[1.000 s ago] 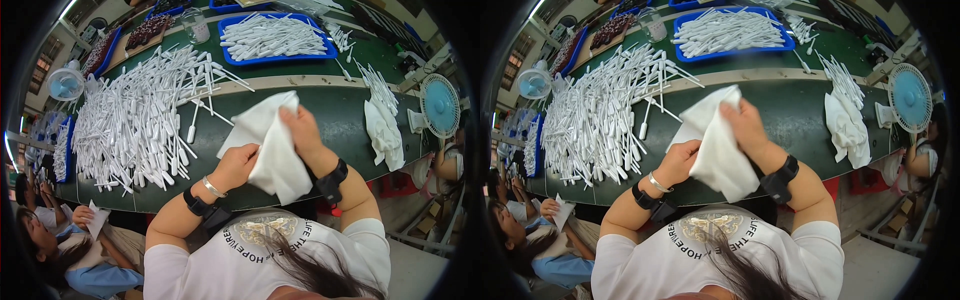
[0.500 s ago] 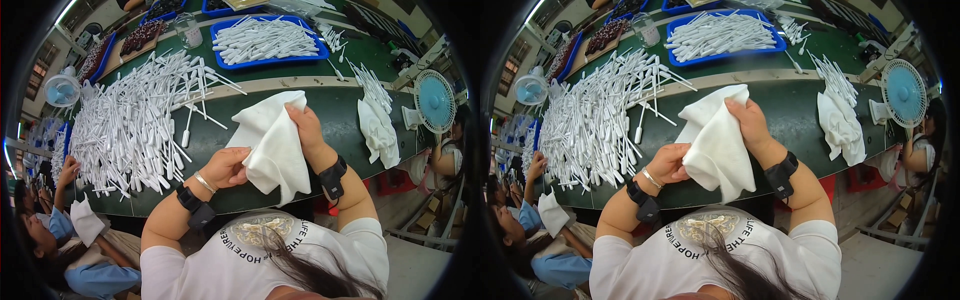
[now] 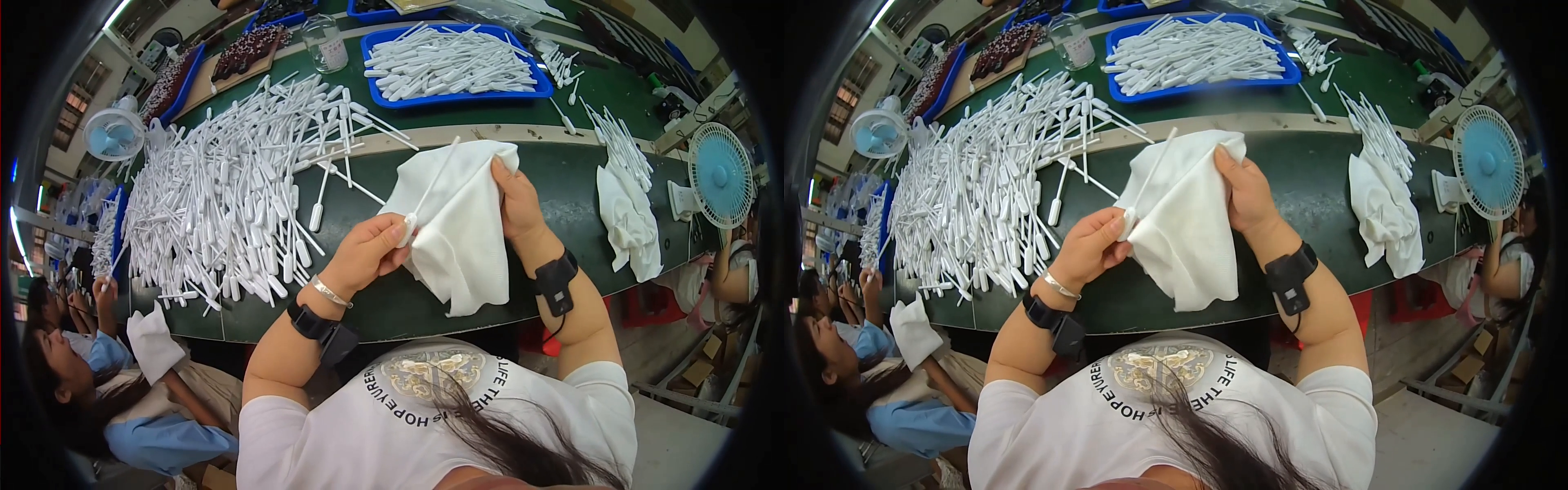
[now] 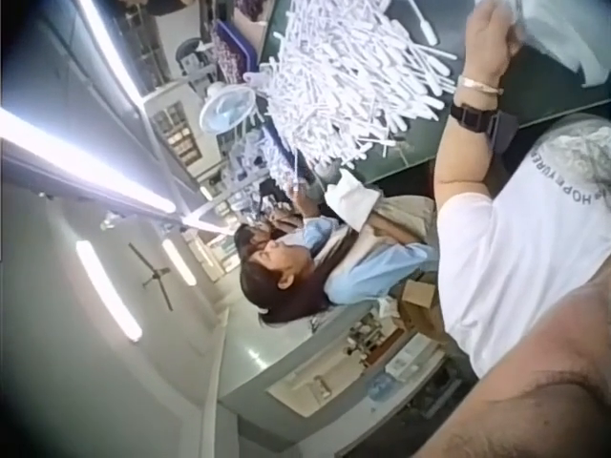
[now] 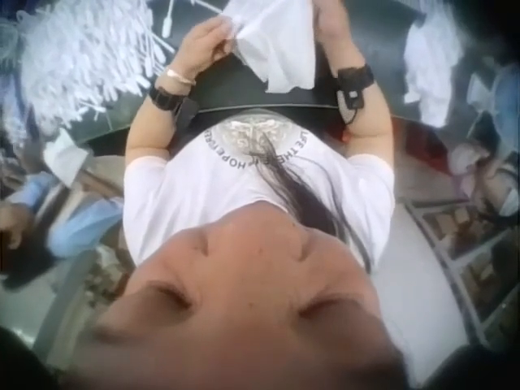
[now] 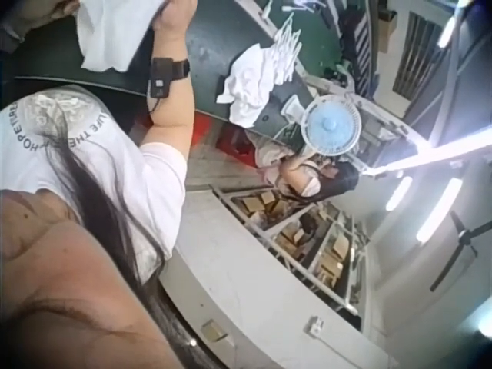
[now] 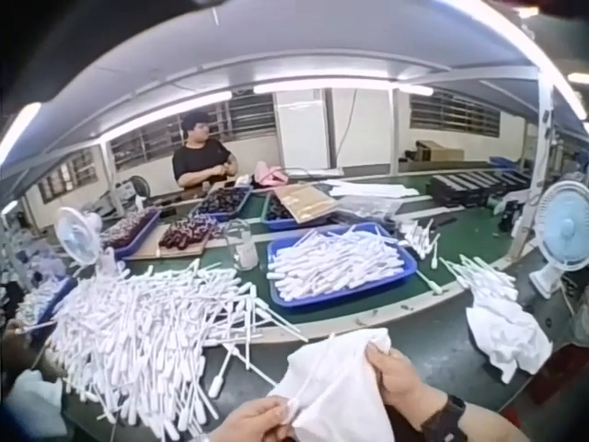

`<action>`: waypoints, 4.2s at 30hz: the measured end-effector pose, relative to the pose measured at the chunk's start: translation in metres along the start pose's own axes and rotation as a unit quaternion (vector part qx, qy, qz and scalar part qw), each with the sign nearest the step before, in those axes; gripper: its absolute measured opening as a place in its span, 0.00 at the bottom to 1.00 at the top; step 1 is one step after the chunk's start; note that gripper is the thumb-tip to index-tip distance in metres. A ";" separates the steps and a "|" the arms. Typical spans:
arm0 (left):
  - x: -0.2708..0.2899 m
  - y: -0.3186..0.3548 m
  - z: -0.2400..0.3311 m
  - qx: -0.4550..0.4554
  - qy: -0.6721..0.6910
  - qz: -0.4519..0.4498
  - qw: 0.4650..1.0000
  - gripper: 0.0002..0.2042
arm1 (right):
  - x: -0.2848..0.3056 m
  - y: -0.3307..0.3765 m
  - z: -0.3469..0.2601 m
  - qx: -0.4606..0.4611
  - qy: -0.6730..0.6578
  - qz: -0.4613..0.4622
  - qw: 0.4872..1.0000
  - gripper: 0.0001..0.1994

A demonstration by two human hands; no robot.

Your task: The person picks up a white plastic part from a pile, wipes the stem and the flat end with a cloth, and places it into a blue tray, repeating the process for several parts.

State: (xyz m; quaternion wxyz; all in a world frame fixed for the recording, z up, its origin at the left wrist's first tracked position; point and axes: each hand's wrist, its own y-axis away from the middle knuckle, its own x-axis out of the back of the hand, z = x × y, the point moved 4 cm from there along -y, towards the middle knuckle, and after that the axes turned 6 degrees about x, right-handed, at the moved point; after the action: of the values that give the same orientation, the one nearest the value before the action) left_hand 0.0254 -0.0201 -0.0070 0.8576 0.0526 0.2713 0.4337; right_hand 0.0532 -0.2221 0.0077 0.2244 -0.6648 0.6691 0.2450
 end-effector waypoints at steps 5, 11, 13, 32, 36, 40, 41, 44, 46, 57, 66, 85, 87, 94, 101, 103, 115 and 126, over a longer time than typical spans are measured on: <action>-0.007 -0.011 -0.017 0.011 0.067 -0.028 0.997 0.13 | -0.031 0.035 0.040 -0.145 0.048 -0.138 0.979 0.18; -0.015 0.000 -0.004 -0.122 -0.297 0.088 0.943 0.13 | -0.035 0.039 0.043 -0.041 0.123 -0.112 0.985 0.15; -0.020 0.005 0.008 -0.202 -0.457 0.126 0.857 0.13 | -0.028 0.036 0.038 0.036 0.211 -0.101 0.971 0.14; -0.002 0.015 0.013 -0.188 -0.044 0.189 0.963 0.10 | -0.045 0.044 0.050 -0.051 0.318 -0.241 0.916 0.12; -0.015 0.008 0.011 -0.193 -0.068 0.202 0.958 0.10 | -0.052 0.045 0.046 0.032 0.500 -0.278 0.819 0.12; 0.008 0.015 0.019 -0.199 0.070 0.220 0.952 0.10 | -0.046 0.043 0.043 0.028 0.527 -0.250 0.812 0.12; 0.008 0.014 0.020 -0.199 0.069 0.219 0.953 0.10 | -0.043 0.042 0.043 0.033 0.478 -0.243 0.844 0.12; 0.010 0.015 0.022 -0.230 0.139 0.198 0.943 0.09 | -0.040 0.038 0.046 0.025 0.380 -0.219 0.899 0.12; 0.007 0.015 0.018 -0.232 0.090 0.217 0.944 0.09 | -0.039 0.036 0.049 -0.005 0.284 -0.184 0.941 0.12; -0.019 0.022 0.013 -0.307 -0.260 0.176 0.898 0.05 | -0.044 0.044 0.042 -0.029 0.209 -0.222 0.952 0.12; -0.063 0.019 0.026 -0.481 -0.565 0.084 0.665 0.03 | -0.028 0.030 0.057 -0.086 0.230 -0.165 0.955 0.15; 0.027 -0.174 0.137 -0.228 -0.524 0.119 0.812 0.12 | -0.010 0.008 0.011 0.144 0.415 -0.123 0.890 0.13; 0.015 -0.207 0.159 -0.041 -0.394 0.213 0.893 0.12 | 0.006 0.003 0.015 0.118 0.449 -0.129 0.876 0.13; 0.046 -0.268 0.186 -0.112 -0.700 0.271 0.651 0.14 | 0.008 -0.003 0.020 0.077 0.398 -0.150 0.902 0.13; 0.059 -0.204 0.210 -0.218 -0.671 0.225 0.672 0.10 | 0.008 -0.011 0.026 0.075 0.342 -0.162 0.923 0.12; 0.045 -0.163 0.206 -0.157 -0.653 0.176 0.720 0.09 | 0.014 -0.011 0.028 0.050 0.338 -0.164 0.925 0.12; 0.081 0.005 0.085 0.175 -0.799 0.169 0.550 0.15 | -0.005 -0.002 0.023 0.053 0.332 -0.157 0.928 0.13; 0.031 0.035 0.065 0.160 -0.415 0.043 0.895 0.12 | -0.001 0.000 0.023 0.014 0.260 -0.131 0.956 0.14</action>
State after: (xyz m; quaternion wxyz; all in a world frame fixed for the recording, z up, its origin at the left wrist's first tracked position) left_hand 0.0483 0.0348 0.0469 0.8526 0.3761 -0.0457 0.3599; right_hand 0.0527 -0.2067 -0.0100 0.0820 -0.7840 0.6150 0.0221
